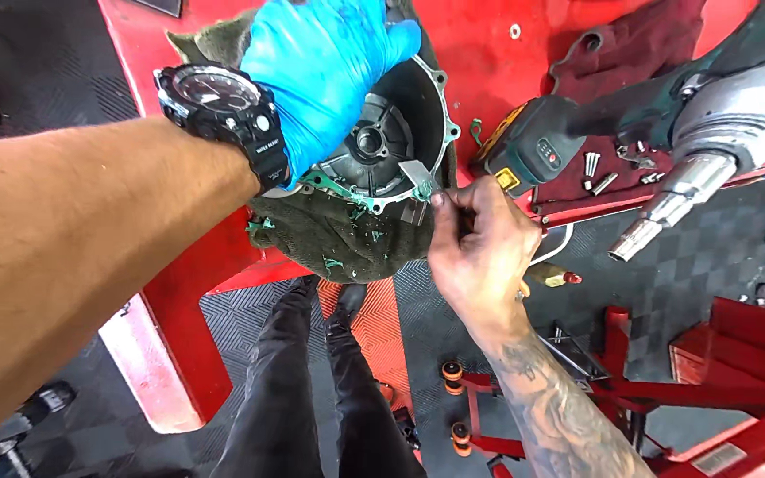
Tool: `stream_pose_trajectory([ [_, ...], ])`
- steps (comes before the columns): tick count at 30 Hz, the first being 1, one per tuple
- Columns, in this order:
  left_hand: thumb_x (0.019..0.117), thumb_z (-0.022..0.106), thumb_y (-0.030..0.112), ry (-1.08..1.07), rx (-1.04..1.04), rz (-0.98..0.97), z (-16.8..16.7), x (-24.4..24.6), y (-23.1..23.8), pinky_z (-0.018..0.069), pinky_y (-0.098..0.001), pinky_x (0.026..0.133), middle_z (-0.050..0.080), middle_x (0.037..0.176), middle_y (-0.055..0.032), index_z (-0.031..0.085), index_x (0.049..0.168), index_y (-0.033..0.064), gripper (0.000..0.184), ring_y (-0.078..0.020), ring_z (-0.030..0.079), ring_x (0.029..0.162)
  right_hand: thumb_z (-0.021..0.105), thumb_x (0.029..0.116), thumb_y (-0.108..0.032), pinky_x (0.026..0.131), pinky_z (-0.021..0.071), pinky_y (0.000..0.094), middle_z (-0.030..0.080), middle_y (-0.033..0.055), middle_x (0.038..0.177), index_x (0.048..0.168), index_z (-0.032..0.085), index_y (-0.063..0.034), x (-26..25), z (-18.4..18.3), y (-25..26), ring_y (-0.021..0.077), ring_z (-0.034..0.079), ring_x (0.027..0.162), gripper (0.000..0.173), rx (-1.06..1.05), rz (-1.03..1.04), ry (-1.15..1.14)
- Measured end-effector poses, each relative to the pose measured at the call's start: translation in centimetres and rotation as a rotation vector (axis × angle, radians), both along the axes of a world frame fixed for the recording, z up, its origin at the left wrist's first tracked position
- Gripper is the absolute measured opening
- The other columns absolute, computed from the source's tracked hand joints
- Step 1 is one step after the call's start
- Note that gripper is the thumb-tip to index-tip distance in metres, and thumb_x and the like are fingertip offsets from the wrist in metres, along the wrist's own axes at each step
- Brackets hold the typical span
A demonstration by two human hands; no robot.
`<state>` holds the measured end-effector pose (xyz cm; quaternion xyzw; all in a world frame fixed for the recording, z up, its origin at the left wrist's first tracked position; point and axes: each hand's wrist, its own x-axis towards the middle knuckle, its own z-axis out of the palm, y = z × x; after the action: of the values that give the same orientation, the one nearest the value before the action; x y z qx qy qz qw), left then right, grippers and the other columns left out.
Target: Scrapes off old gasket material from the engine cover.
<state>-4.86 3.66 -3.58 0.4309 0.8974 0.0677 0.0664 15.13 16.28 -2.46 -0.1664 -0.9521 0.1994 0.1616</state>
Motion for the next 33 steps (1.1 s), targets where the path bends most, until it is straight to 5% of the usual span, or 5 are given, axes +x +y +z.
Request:
stream_pose_trajectory([
  [8, 0.0994, 0.042, -0.007, 0.006, -0.032, 0.023, 0.1, 0.2, 0.0, 0.0504, -0.0643, 0.062, 0.056, 0.131, -0.0228, 0.046, 0.148, 0.0291, 0.061, -0.0507, 0.063, 0.106, 0.069, 0.0953, -0.020, 0.052, 0.0497, 0.0299, 0.068, -0.0025, 0.075, 0.084, 0.067, -0.0134, -0.2, 0.1, 0.4, 0.0082, 0.063, 0.063, 0.013, 0.003, 0.002, 0.000],
  [30, 0.0985, 0.044, -0.007, -0.019, -0.034, 0.011, 0.1, -0.1, 0.1, 0.0514, -0.0632, 0.070, 0.058, 0.127, -0.0196, 0.049, 0.144, 0.0279, 0.057, -0.0457, 0.063, 0.109, 0.068, 0.0955, -0.020, 0.050, 0.0479, 0.0305, 0.065, -0.0030, 0.072, 0.083, 0.066, -0.0137, -0.2, 0.1, 0.3, 0.0087, 0.061, 0.060, 0.014, -0.020, -0.022, -0.017],
  [33, 0.1024, 0.038, 0.002, 0.164, 0.125, -0.058, -3.7, -0.9, -0.7, 0.0514, -0.0604, 0.074, 0.058, 0.126, -0.0163, 0.047, 0.145, 0.0314, 0.053, -0.0413, 0.062, 0.108, 0.067, 0.0970, -0.021, 0.050, 0.0488, 0.0317, 0.064, -0.0030, 0.073, 0.085, 0.065, -0.0133, 0.5, 0.3, -0.6, 0.0094, 0.061, 0.060, 0.014, -0.046, -0.023, -0.044],
])
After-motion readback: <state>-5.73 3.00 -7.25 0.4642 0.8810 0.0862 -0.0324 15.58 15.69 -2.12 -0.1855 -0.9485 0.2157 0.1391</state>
